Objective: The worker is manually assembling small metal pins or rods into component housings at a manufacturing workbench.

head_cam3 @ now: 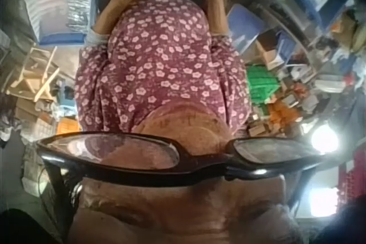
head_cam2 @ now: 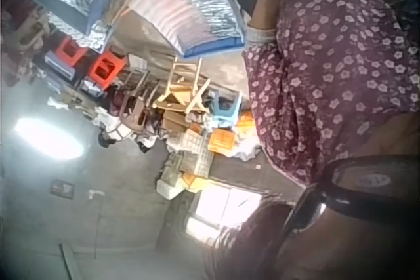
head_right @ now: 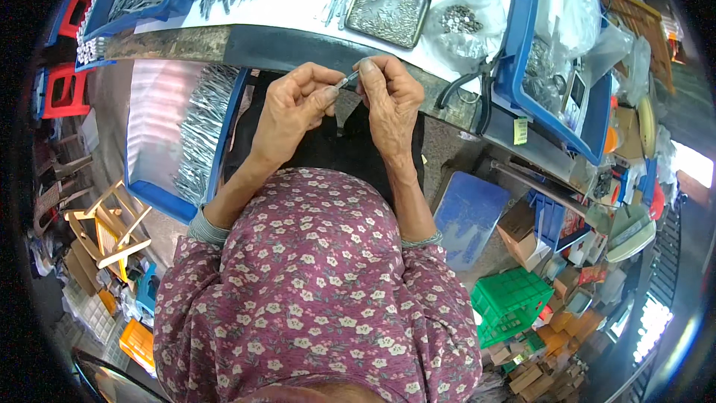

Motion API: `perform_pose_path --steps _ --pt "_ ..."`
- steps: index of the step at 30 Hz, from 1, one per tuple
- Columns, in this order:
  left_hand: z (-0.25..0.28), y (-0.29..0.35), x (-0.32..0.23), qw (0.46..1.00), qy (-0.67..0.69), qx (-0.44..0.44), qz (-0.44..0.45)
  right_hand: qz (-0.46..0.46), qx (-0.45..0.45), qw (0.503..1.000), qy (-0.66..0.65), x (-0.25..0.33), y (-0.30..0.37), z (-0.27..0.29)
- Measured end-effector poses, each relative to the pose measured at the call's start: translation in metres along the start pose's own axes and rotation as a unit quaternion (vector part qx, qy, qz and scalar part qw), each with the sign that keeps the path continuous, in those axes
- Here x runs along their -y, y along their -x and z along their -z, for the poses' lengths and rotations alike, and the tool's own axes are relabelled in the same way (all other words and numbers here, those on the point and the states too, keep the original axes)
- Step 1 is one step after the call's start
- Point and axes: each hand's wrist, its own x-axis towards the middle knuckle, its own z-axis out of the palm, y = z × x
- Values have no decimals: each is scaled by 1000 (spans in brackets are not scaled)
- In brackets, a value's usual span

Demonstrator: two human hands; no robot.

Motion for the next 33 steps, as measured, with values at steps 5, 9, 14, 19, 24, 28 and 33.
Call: perform_pose_path --steps 5,9,14,19,24,28,33 --pt "-11 -3 5 1000 -4 1 -3 22 -35 996 82 -5 -2 8" --pt "-18 -5 15 996 -61 -25 -54 49 -69 990 109 -5 -4 8" --pt "-23 -5 16 982 -128 -71 -119 68 -91 985 127 -9 -6 5" --pt "-21 -7 19 939 -235 -111 -224 72 -109 983 127 -10 -6 -2" --pt "-14 1 19 967 -166 -94 -166 66 -107 983 132 -10 -1 -14" --pt "-7 15 16 997 -29 -40 -63 -14 -64 998 13 -6 16 -18" --pt "7 32 38 994 82 4 68 -101 4 995 17 -30 44 -13"
